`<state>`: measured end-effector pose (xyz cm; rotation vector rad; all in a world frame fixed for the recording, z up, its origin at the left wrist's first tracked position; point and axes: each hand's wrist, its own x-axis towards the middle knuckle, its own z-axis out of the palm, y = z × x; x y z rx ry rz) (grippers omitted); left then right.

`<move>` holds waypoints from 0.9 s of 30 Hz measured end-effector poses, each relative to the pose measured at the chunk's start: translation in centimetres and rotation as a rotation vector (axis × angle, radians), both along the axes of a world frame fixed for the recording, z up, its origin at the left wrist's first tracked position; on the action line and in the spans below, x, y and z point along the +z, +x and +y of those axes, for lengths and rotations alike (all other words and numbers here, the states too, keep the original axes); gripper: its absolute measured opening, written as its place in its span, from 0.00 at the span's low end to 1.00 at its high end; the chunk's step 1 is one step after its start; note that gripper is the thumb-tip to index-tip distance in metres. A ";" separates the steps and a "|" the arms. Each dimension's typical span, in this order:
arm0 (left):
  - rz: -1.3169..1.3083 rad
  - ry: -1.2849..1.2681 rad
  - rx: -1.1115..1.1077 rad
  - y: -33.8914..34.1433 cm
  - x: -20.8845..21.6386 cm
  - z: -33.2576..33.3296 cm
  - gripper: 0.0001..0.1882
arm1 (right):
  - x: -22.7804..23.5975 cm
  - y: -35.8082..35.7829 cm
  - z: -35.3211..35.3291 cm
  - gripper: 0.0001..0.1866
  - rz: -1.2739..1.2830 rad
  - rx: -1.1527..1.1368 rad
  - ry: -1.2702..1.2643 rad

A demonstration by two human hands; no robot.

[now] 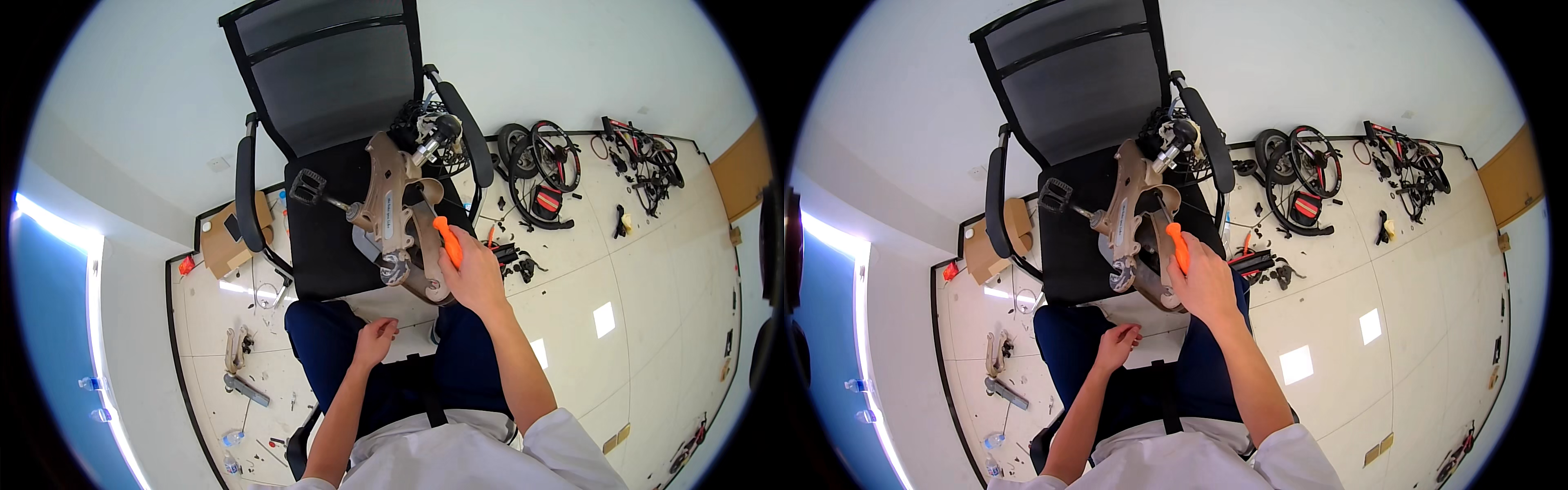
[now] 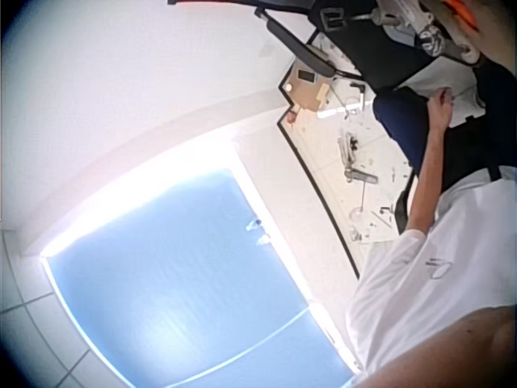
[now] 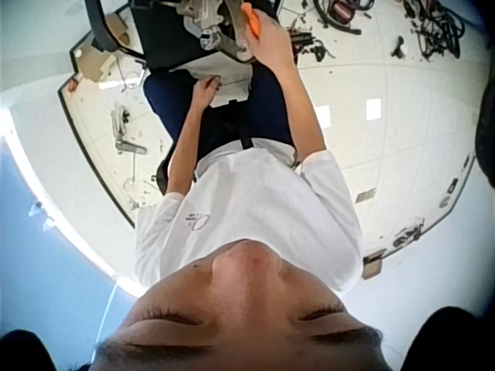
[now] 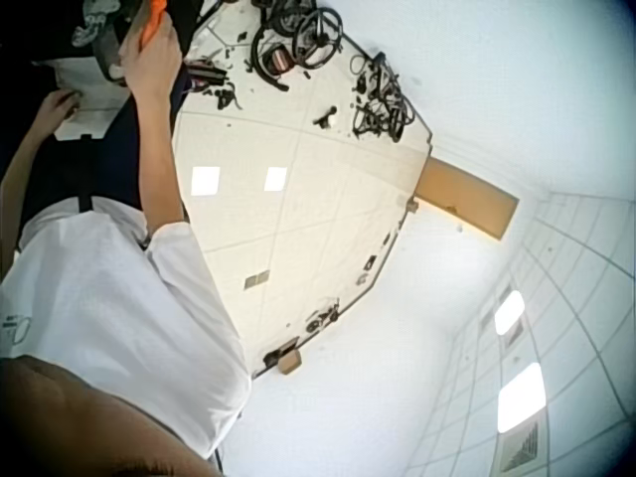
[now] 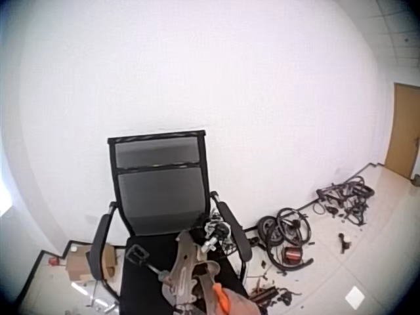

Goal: The person uses an orange screwdriver to tighten screws on a bicycle crankset resting on an office chair. They repeatedly reposition the crankset and apply torque to multiple fasteners while seated in a room with scattered bicycle components.

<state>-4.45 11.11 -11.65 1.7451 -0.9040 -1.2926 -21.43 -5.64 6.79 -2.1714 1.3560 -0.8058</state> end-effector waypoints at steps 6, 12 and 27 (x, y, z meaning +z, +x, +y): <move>-0.037 0.003 -0.031 -0.1 0.1 0.1 0.14 | 0.8 0.4 0.0 0.23 0.044 0.018 0.040; -0.080 0.010 -0.062 -0.2 0.2 0.0 0.15 | 1.5 1.9 0.4 0.23 0.347 0.072 -0.012; -0.156 0.010 -0.124 -0.4 -0.5 0.0 0.15 | 2.1 0.4 -2.7 0.21 0.694 0.366 -0.439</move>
